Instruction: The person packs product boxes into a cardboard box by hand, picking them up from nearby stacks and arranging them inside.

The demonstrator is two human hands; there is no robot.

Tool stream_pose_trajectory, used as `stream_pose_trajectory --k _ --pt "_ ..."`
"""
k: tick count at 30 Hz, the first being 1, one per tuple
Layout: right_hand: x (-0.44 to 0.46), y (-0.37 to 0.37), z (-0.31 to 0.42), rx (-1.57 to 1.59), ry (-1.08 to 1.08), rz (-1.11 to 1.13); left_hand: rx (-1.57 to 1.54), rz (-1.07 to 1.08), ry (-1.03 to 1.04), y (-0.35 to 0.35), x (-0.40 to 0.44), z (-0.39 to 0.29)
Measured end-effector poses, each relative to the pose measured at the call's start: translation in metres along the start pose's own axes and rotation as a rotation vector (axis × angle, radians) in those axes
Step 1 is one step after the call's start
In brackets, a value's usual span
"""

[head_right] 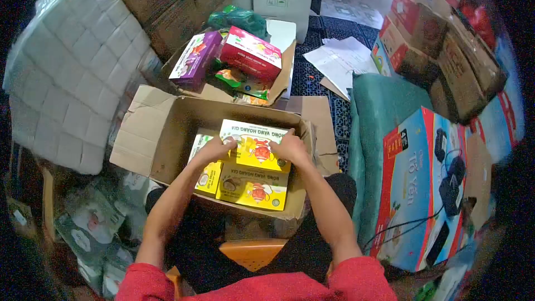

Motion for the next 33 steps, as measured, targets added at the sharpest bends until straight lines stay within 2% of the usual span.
stream_pose_trajectory --k 1,2,7,12,14,17,19,20,23,24,27,29,33 --pt "-0.002 -0.002 0.003 -0.021 0.004 -0.011 -0.003 0.004 0.015 0.001 0.005 -0.002" --pt "-0.001 -0.003 0.003 0.015 0.065 0.094 -0.007 0.010 0.025 0.002 0.011 -0.003" --pt "0.010 0.007 0.004 -0.063 0.039 0.094 -0.001 -0.107 0.042 -0.001 0.011 -0.012" --pt "0.009 0.008 0.007 -0.050 0.041 0.103 0.098 0.025 0.059 0.010 0.023 0.004" --pt "0.009 0.010 0.006 -0.082 0.015 0.046 0.267 0.099 0.252 0.028 0.046 0.024" --pt "-0.003 0.004 0.012 -0.116 0.009 0.084 0.306 0.127 0.302 0.035 0.044 0.027" --pt "-0.002 0.004 0.016 -0.119 -0.028 0.053 0.137 0.145 0.098 0.015 0.016 -0.002" --pt "-0.003 0.004 0.018 -0.123 -0.050 0.039 0.399 0.243 0.275 0.030 0.038 0.013" --pt "-0.010 0.005 0.026 -0.148 -0.068 0.068 0.276 0.224 0.236 0.026 0.036 0.017" --pt "-0.013 0.005 0.030 -0.189 -0.079 0.060 0.325 0.174 0.319 0.037 0.051 0.032" --pt "-0.021 0.012 0.033 -0.313 -0.123 0.015 0.375 0.101 0.278 0.044 0.061 0.047" --pt "-0.014 0.034 0.025 -0.399 -0.179 -0.034 0.395 0.163 0.210 0.047 0.066 0.057" --pt "0.000 0.073 0.012 -0.637 -0.253 -0.145 0.247 0.140 0.128 0.039 0.061 0.049"
Point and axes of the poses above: each hand's wrist, its own x-axis towards the middle knuckle, its own y-axis out of the palm, z = x × y, the point moved 4 cm from there along x, towards the middle knuckle, and after that the axes turned 4 degrees about y, right-handed, at the moved point
